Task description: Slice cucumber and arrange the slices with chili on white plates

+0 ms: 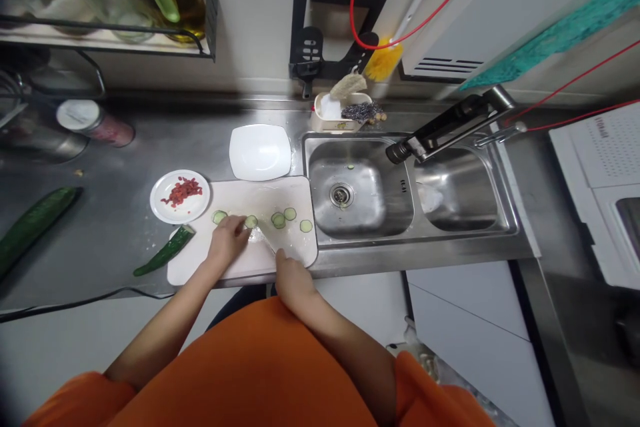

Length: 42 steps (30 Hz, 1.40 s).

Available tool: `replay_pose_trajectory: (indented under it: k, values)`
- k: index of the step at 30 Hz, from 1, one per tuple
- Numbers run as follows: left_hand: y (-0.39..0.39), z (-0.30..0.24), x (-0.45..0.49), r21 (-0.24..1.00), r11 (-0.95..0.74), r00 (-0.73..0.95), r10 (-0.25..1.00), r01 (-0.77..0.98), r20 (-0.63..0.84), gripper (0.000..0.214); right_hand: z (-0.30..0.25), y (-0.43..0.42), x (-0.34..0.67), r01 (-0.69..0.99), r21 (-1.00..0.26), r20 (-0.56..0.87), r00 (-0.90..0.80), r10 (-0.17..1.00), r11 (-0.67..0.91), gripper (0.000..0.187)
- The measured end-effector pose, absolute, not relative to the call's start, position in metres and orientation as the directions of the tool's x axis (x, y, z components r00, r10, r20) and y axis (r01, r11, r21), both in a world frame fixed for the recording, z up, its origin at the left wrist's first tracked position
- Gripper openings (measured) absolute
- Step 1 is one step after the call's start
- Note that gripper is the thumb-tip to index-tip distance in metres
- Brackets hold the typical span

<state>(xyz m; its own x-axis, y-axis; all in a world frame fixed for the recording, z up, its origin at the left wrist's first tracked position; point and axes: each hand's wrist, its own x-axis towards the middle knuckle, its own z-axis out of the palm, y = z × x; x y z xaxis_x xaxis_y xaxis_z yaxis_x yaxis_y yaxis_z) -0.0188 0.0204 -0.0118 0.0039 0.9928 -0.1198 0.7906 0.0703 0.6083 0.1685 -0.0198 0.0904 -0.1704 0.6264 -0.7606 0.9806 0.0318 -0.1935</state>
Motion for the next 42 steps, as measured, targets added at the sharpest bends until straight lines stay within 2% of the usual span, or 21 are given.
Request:
replay_pose_trajectory:
  k: [4, 14, 32, 42]
  values:
    - [0.019, -0.012, -0.017, 0.61, 0.067, -0.003, 0.994, 0.79, -0.106, 0.027, 0.084, -0.02, 0.16, 0.976, -0.206, -0.722, -0.197, 0.663, 0.066, 0.038]
    - [0.017, -0.009, -0.016, 0.592, 0.111, -0.02, 0.987, 0.799, -0.159, 0.026, 0.096, -0.013, 0.153, 0.98, -0.188, -0.765, -0.185, 0.617, 0.062, 0.034]
    - [0.017, -0.011, -0.015, 0.602, 0.113, -0.015, 0.986, 0.791, -0.165, 0.029, 0.093, -0.011, 0.149, 0.98, -0.193, -0.774, -0.178, 0.608, 0.041, 0.029]
    - [0.017, -0.012, -0.015, 0.602, 0.125, -0.035, 0.987, 0.789, -0.159, 0.029, 0.089, -0.015, 0.153, 0.971, -0.239, -0.768, -0.209, 0.606, 0.032, 0.036]
